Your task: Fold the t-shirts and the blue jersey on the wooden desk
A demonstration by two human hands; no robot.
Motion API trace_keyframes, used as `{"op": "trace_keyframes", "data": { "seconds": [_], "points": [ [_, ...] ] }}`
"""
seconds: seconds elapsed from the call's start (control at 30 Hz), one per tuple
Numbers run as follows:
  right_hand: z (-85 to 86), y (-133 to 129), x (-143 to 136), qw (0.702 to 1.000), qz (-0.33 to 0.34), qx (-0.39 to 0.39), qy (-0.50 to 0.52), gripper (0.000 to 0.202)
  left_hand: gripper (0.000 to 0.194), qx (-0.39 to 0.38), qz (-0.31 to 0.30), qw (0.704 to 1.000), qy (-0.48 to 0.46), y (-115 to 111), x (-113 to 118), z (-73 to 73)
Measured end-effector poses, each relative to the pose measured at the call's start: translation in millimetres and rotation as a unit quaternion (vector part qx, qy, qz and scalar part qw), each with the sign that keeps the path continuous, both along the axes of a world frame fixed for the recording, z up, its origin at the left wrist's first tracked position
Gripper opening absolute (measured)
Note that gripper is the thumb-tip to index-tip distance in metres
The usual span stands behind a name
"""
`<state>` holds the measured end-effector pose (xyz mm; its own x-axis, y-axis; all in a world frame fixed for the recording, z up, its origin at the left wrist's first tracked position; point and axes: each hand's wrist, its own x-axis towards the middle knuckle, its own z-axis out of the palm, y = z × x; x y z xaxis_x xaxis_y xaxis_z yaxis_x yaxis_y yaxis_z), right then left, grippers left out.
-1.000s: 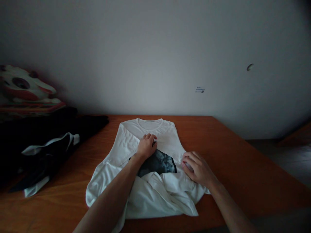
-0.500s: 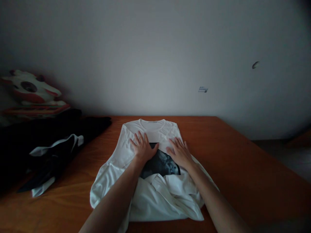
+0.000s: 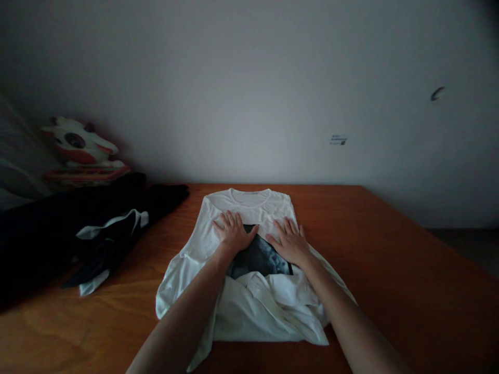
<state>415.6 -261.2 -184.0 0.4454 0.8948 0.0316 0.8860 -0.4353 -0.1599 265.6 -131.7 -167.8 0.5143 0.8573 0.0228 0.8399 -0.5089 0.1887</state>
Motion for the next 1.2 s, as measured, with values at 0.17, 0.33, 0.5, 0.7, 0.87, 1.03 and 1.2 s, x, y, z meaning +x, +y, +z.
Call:
{"op": "trace_keyframes", "data": {
  "seconds": [0.17,0.33,0.5,0.7,0.87,1.03,1.2],
  "points": [
    [3.6,8,-2,1.0,0.003,0.006,0.007,0.08,0.088,-0.051,-0.027,0.997,-0.041,22,-10,12.6],
    [3.2,6,-1,1.0,-0.002,0.007,0.005,0.078,0.054,-0.006,-0.092,0.992,-0.087,55,-65,20.2],
    [4.1,-9,10,0.999,0.01,0.028,-0.017,0.072,0.049,0.048,-0.177,0.978,-0.099,71,-138,-1.5],
    [-9.8,-20,20,0.997,0.043,0.064,-0.011,0.064,0.05,0.046,-0.218,0.967,-0.121,67,-164,-8.8],
    [-7.1,-23,24,0.967,0.067,0.242,0.042,0.049,0.033,0.045,-0.279,0.939,-0.196,53,-170,17.7],
    [19.0,-42,22,0.946,0.12,0.23,0.192,0.043,0.043,-0.095,-0.386,0.906,-0.146,33,-178,39.1],
    [39.9,-62,18,0.92,0.136,0.04,0.366,0.045,0.045,-0.169,-0.367,0.911,-0.077,24,-178,49.8]
  ]
}}
